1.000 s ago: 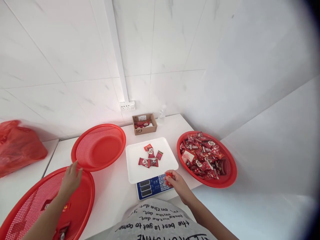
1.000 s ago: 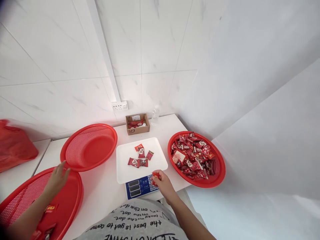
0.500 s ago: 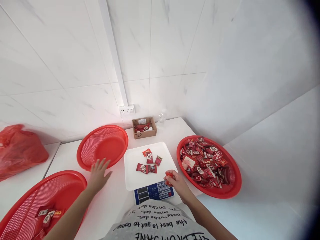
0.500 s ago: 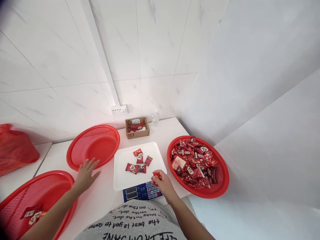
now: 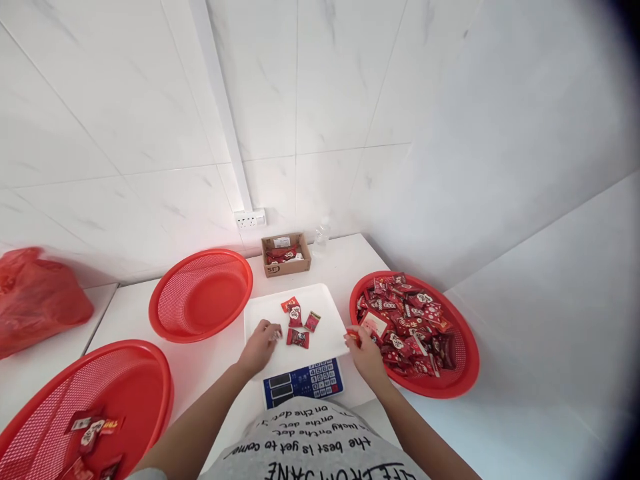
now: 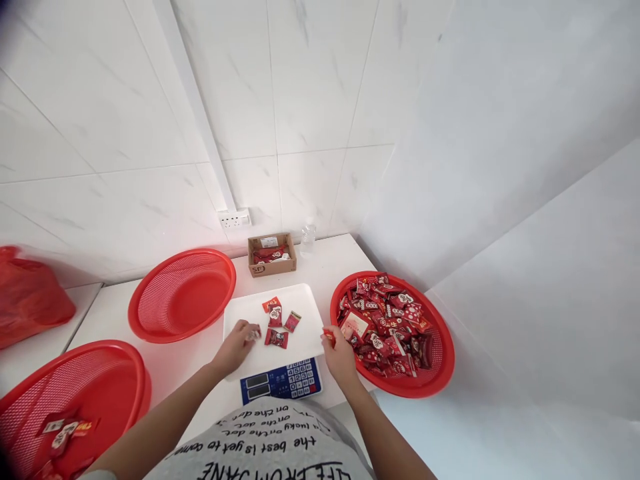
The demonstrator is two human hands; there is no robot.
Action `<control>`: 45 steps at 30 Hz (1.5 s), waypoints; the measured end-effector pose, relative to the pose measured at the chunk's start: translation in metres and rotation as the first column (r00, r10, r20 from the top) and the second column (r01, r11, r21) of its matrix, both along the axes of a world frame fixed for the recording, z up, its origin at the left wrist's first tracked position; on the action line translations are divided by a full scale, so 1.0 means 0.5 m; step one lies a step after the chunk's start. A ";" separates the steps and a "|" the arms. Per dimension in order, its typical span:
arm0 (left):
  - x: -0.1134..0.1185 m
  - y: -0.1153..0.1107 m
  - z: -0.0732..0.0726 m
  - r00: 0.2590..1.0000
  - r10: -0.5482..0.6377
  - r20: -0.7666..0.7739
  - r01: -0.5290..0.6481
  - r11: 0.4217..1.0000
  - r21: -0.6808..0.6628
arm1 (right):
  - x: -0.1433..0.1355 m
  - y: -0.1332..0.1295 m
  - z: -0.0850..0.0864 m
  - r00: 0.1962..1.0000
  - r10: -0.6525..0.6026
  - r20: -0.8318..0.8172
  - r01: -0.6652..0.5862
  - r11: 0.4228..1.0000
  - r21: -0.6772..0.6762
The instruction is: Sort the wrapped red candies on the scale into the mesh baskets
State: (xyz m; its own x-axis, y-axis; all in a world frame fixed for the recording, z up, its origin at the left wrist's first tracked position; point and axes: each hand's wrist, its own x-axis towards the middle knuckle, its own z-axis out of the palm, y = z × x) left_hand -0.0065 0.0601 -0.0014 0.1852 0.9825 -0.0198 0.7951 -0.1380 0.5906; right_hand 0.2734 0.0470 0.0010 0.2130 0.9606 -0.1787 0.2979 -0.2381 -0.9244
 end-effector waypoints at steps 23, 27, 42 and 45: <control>0.111 -0.031 -0.034 0.966 -0.186 -0.178 0.191 0.982 0.013 | 0.078 0.017 -0.086 0.978 -0.079 0.191 0.053 0.989 0.139; 0.039 -0.007 -0.015 0.990 -0.042 -0.137 0.055 0.994 0.095 | 0.077 0.018 -0.083 0.981 -0.102 0.166 0.079 0.987 0.139; 0.144 0.126 -0.002 0.953 0.054 -0.298 -0.096 0.987 -0.130 | 0.086 0.023 -0.106 0.974 -0.069 0.216 0.033 0.985 0.169; 0.182 0.114 -0.022 0.948 0.015 -0.319 -0.078 0.980 -0.184 | 0.086 0.022 -0.101 0.970 -0.069 0.233 0.029 0.985 0.171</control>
State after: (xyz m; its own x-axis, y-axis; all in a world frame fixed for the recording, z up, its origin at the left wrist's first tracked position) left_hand 0.0844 0.1169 -0.0123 0.0929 0.9616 -0.2584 0.9472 -0.0054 0.3205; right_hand 0.3162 0.0579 -0.0496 0.2773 0.9598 0.0425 0.5050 -0.1080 -0.8564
